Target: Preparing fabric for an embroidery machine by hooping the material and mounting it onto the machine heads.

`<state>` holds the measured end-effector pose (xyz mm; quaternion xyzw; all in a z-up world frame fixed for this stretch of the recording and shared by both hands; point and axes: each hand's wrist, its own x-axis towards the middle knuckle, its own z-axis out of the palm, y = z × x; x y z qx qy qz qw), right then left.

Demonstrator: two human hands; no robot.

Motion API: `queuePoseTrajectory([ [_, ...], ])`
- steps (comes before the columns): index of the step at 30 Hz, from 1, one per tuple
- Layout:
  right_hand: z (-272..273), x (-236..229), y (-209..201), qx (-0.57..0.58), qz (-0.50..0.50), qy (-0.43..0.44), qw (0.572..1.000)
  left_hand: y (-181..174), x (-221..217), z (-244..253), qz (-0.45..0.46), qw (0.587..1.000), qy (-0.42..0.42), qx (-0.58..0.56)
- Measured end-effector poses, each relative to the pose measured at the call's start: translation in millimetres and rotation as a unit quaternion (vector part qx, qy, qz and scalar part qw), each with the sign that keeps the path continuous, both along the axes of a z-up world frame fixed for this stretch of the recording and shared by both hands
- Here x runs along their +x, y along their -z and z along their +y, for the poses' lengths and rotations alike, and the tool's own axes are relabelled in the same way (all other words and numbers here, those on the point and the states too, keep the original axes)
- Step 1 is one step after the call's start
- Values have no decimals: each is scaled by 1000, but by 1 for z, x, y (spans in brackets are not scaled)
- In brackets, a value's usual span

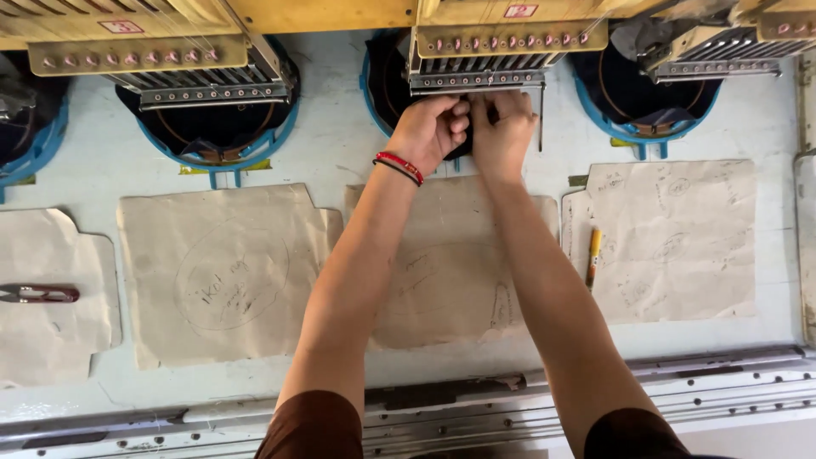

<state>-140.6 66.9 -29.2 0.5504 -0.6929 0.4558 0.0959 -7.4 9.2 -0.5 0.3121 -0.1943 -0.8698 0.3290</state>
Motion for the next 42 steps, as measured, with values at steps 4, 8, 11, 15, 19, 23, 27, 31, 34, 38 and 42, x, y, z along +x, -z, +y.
queuePoseTrajectory([
  [4, 1, -2, -1, 4, 8, -14, 1000, -4, 2, 2, 25, 1000, 2, 12],
  [8, 2, -2, 2, 7, -12, -12, 1000, -4, 4, 3, 43, 999, -5, 4],
  [11, 2, -2, 2, 6, -18, -10, 1000, -3, 4, 3, 47, 999, 0, 5],
  [15, 0, -2, 3, 3, -18, -4, 1000, -1, 4, 3, 46, 999, 1, 7],
  [19, 4, -1, -6, 51, -38, -26, 998, -7, 5, 0, 42, 999, 13, 32],
  [23, 3, 0, -4, 54, -44, -23, 997, -8, 5, 0, 39, 999, 13, 30],
  [27, 2, -1, -2, 52, -52, -20, 997, -12, 6, 1, 27, 999, 12, 29],
  [31, 1, -1, -4, 50, -41, -27, 998, -12, 5, 2, 28, 999, 13, 22],
  [34, 1, 0, -5, 49, -41, -19, 998, -13, 4, 2, 18, 1000, 10, 16],
  [38, 1, 0, -5, 50, -55, -24, 997, -11, 5, 1, 29, 999, 17, 16],
  [42, 0, -1, -4, 49, -53, -20, 997, -16, 6, 3, 19, 1000, 11, 18],
])
